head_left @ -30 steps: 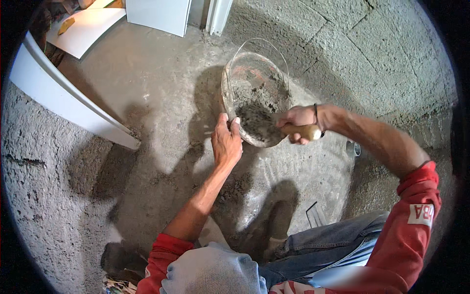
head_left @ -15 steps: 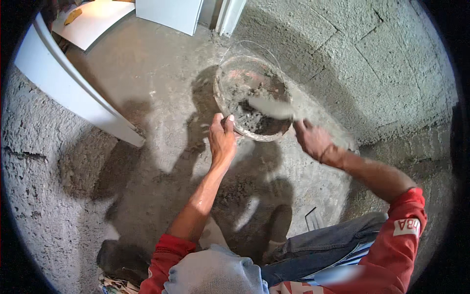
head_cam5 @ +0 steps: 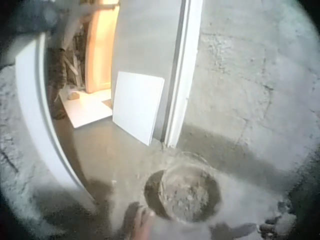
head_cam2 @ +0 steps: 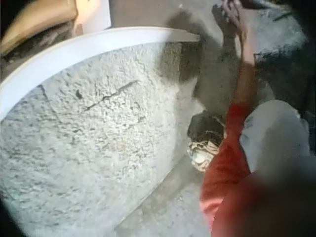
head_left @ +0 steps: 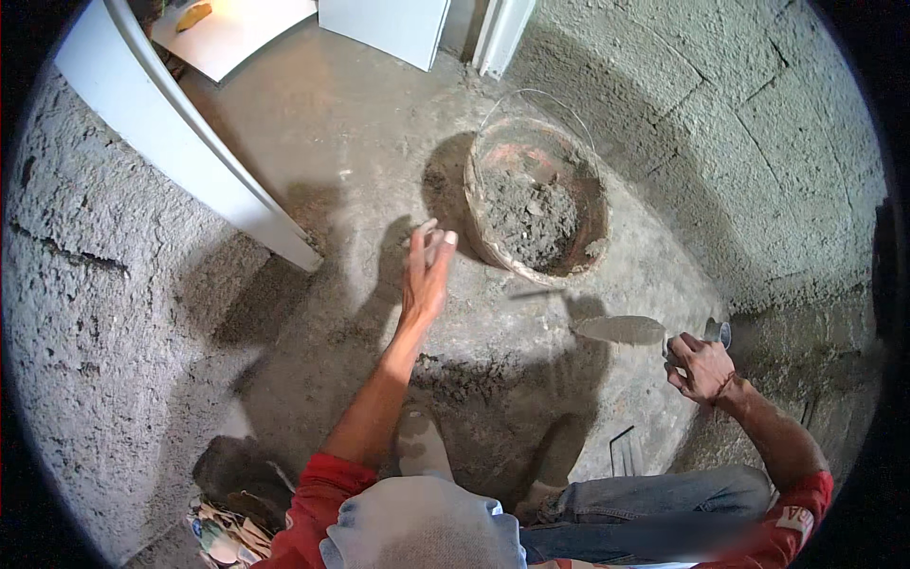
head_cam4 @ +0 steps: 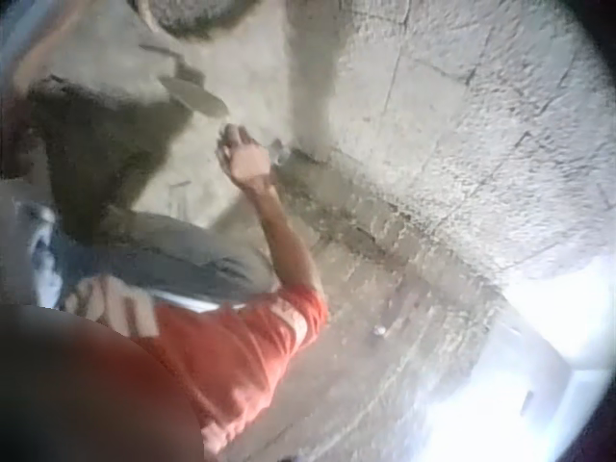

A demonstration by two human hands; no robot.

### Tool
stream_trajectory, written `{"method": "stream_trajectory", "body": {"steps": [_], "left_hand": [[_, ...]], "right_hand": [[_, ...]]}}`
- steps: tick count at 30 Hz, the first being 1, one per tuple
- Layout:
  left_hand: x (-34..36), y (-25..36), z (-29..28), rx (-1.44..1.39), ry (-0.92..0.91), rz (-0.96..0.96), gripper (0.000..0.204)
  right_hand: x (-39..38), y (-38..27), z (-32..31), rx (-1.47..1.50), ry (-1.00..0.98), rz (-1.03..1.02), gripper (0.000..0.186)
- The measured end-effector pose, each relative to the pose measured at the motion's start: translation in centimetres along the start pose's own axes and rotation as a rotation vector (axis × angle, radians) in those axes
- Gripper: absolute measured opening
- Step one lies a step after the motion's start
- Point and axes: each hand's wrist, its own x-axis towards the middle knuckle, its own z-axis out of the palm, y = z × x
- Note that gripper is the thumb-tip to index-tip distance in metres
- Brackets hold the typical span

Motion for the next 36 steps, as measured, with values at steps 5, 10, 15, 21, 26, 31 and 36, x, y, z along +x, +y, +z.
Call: {"method": "stream_trajectory", "body": {"steps": [5, 10, 15, 21, 26, 31, 36], "left_hand": [[-0.3, 2.2, 8.1, -0.409, -0.195, -0.511, 0.090], [-0.4, -0.2, 18.5, -0.175, 0.085, -0.307, 0.084], [1.9, 1.0, 15.3, -0.047, -0.384, -0.262, 0.106], [-0.9, 3.9, 0.9, 0.001, 0.291, 0.446, 0.025], [-7.0, -6.1, -8.3, 0.496, 0.515, 0.098, 0.042], [-8.3, -8.5, -9.7, 0.800, 0.444, 0.146, 0.060], [-5.4, -8.7, -8.2, 0.850, 0.407, 0.294, 0.062]], "right_hand": [[1.0, 1.1, 0.2, 0.046, -0.108, -0.081, 0.035], [1.2, -1.8, 0.8, 0.078, -0.227, -0.016, 0.037], [13.2, -10.0, 5.6, 0.334, -0.123, 0.020, 0.038], [32.6, -15.1, 4.1, 0.595, 0.245, 0.235, 0.055], [42.1, -14.5, 0.3, 0.524, 0.385, 0.273, 0.032], [36.8, -16.4, 5.1, 0.216, 0.137, -0.029, 0.028], [27.3, -14.7, 7.2, -0.086, -0.021, -0.356, 0.033]]}}
